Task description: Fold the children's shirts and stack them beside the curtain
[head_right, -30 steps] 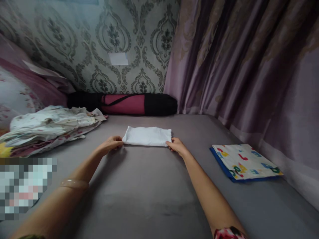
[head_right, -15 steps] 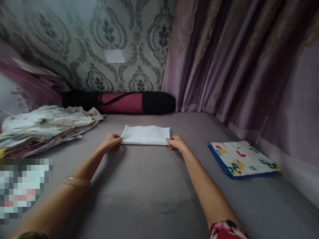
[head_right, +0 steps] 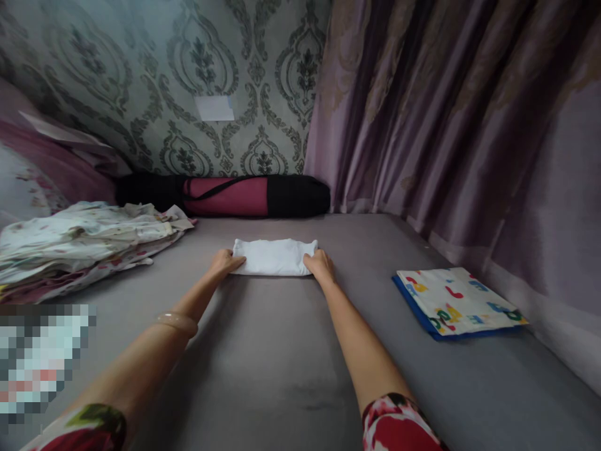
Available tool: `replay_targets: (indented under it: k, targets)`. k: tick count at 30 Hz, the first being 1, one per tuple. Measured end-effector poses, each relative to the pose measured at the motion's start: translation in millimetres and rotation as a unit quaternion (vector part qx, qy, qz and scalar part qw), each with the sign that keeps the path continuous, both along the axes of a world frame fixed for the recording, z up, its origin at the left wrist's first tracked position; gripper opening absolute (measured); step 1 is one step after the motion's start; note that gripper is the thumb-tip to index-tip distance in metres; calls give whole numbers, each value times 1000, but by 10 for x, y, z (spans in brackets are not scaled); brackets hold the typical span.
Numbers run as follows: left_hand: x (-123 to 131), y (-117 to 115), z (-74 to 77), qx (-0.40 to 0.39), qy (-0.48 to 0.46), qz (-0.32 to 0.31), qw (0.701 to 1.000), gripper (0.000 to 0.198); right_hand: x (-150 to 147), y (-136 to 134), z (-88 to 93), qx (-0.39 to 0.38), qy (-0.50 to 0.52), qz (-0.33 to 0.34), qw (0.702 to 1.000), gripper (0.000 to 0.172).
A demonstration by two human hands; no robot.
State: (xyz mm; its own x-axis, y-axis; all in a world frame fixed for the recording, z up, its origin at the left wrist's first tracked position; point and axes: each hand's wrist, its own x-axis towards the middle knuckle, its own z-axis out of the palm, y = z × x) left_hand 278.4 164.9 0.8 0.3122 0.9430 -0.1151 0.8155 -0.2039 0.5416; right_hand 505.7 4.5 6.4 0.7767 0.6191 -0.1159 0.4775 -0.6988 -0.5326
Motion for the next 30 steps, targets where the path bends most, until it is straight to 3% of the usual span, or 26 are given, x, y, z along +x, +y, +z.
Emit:
replay_targets:
  k: [3,6,9,12,15,21,26,30]
  targets:
    - [58,-16,-13,13,-32,9,999,24,-3,44,-39,42,-7,-10,999,44]
    - [72,-80,1,28,-68,15,997,43,15,65,-82,85,-3,-11,996,60]
    - [16,-160,25,31,-118,-14,992,65,36,-5,-86,155,34,9,987,73]
    - [-92,-245,51,15,-179,-53,982,68,25,-173,-50,185,63,29,980,74]
    - [-219,-360,73,-4,-177,-70,982,59,-28,-382,-28,172,57,55,982,66]
    - [-431,-652,87,-6,-58,-102,993,36,-188,-713,-70,89,-17,118,989,41]
    - [-566,-781,86,105,57,-126,985,33,-340,-912,25,0,-120,121,985,37]
    - [-570,-894,132,250,102,-119,956,33,-555,-941,149,-22,-262,127,956,41]
